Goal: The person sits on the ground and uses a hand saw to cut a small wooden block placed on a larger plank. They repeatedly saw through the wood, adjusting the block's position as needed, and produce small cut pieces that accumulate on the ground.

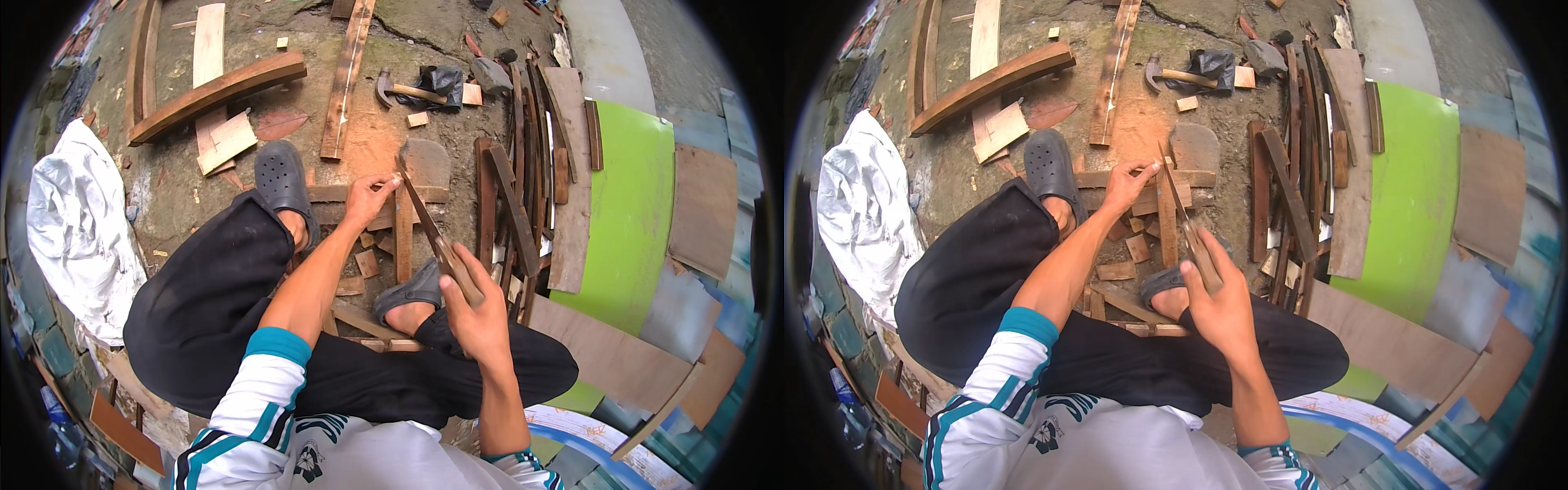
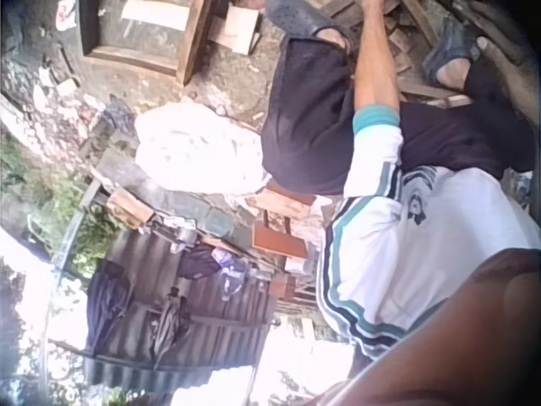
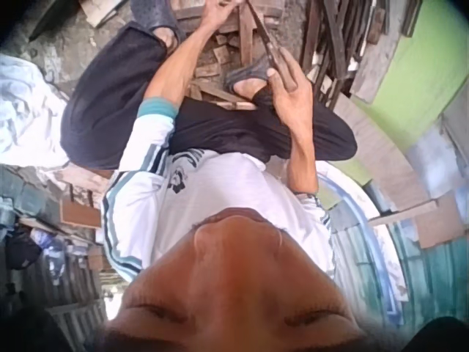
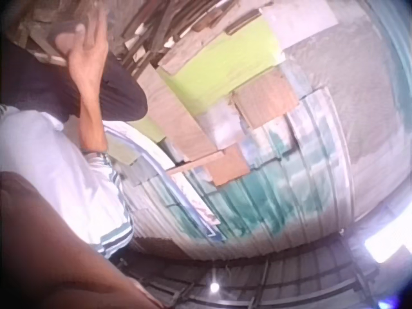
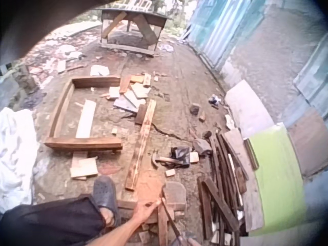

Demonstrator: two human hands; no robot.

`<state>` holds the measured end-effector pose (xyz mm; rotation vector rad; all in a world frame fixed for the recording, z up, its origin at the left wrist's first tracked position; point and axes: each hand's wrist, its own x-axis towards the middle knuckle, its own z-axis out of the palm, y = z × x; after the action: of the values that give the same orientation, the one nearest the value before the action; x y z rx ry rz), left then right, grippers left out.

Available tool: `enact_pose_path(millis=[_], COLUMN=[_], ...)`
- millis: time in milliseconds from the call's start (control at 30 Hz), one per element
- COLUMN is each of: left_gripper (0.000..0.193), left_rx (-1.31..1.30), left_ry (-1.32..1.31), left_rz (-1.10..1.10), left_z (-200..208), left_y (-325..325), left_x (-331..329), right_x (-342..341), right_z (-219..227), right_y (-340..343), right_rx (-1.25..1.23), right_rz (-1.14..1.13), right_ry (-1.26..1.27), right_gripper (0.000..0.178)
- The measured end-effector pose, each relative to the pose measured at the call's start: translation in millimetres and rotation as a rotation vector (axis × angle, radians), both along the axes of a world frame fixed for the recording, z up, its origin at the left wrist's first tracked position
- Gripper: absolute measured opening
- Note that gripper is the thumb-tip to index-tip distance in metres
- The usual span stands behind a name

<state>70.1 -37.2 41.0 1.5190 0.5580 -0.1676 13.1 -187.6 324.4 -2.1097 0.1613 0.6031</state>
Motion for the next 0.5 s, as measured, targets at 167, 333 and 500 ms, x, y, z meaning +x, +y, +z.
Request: enact_pose_path(millis=[167,333,500], left_gripper=[0.034,0.036,0.041], left_rx=[0.022,0.045,0.127], left_ry=[-0.014,0.024,0.084], left_rz=[-0.088,-0.022,-0.049], left_z=[-1,-13,-6], left_y=[-6,6,7], left_x=[5,-4,-3], right_x=[85,-11,11], right_z=[-87,35,-8], right_y=[47,26,14], right_rx=[-0.245,-0.096,-0.067], right_rz=[0.082,0.104,0.039], right_ry=[-0.045,0.073,-0.003], right_gripper=[0.046,0.050,0.051])
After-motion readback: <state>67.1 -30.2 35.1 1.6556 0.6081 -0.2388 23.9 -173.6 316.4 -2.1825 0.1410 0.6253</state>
